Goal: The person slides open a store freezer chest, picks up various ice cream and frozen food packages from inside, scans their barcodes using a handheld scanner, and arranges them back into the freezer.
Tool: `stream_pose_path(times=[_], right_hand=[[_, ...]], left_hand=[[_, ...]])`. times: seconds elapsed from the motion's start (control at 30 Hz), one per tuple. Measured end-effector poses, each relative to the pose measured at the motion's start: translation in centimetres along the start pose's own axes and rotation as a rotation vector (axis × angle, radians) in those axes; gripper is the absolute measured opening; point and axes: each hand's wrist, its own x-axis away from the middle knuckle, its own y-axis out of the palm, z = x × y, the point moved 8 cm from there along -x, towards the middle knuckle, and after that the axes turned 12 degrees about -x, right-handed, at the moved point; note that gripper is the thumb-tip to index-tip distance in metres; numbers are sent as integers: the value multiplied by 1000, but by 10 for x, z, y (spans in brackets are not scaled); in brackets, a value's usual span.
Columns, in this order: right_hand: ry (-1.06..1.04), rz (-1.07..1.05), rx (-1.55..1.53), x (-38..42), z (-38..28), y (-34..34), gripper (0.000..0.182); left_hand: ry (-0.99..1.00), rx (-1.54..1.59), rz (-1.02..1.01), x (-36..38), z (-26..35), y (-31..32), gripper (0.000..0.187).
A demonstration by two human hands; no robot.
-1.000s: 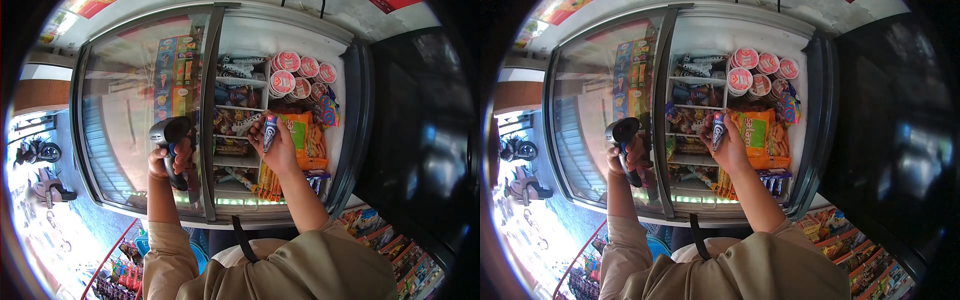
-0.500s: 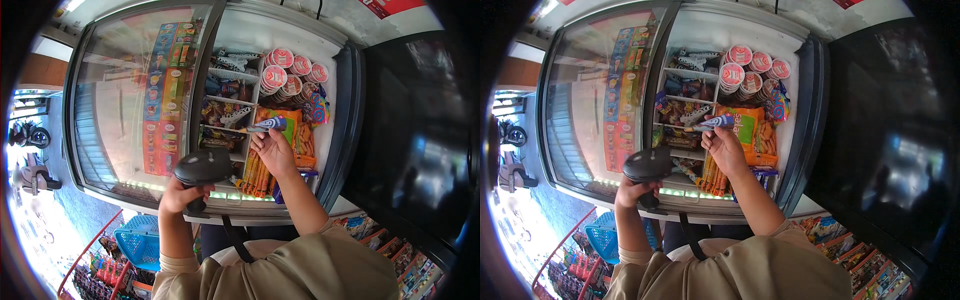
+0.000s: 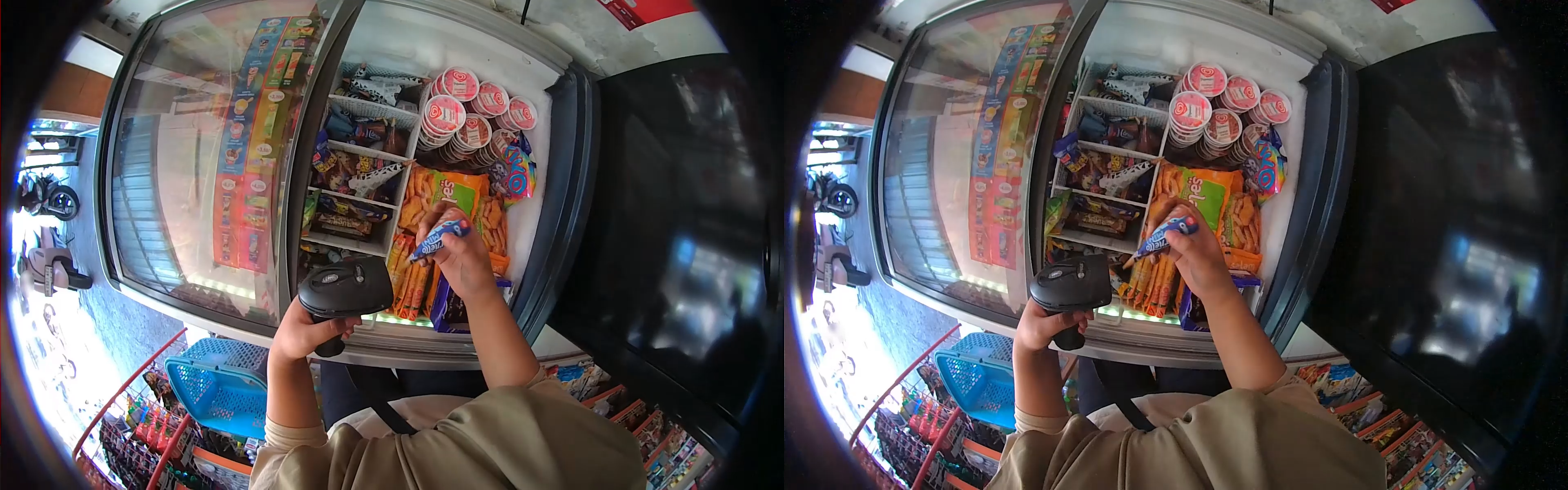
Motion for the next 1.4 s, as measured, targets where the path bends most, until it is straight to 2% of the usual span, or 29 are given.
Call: stream_pose_path(times=[0.03,0.13,0.37,0.5,0.57,0.67,0.8,0.9,0.97,1.0,1.17,1.4], right_hand=[[59,-4,-43,3,-3,2,38],[-12,-93,143,7,-13,8,42],[-148,-155,257,11,-32,-2,45],[-92,-159,279,10,-35,1,43],[-25,-146,246,9,-30,0,42],[-98,-254,203,6,-28,6,40],[-56,-280,185,7,-28,1,37],[-63,-293,322,8,-29,3,36],[-43,-150,294,8,-34,9,37],[-42,-147,293,8,-34,6,37],[-153,-193,478,10,-44,4,35],[-212,-175,470,10,-47,1,32]], left_hand=[[36,7,-6,0,0,3,27],[65,7,36,-2,2,8,32],[95,2,197,0,1,2,43],[118,-38,271,5,0,-2,45],[122,-83,362,8,5,-3,40],[138,-172,419,11,5,-2,42],[120,-117,340,11,1,0,43],[104,-135,355,11,-1,0,41],[110,-169,288,9,-1,3,38],[107,-169,287,9,-2,4,38],[119,-123,354,7,1,7,35],[118,-156,314,8,-4,2,41]])
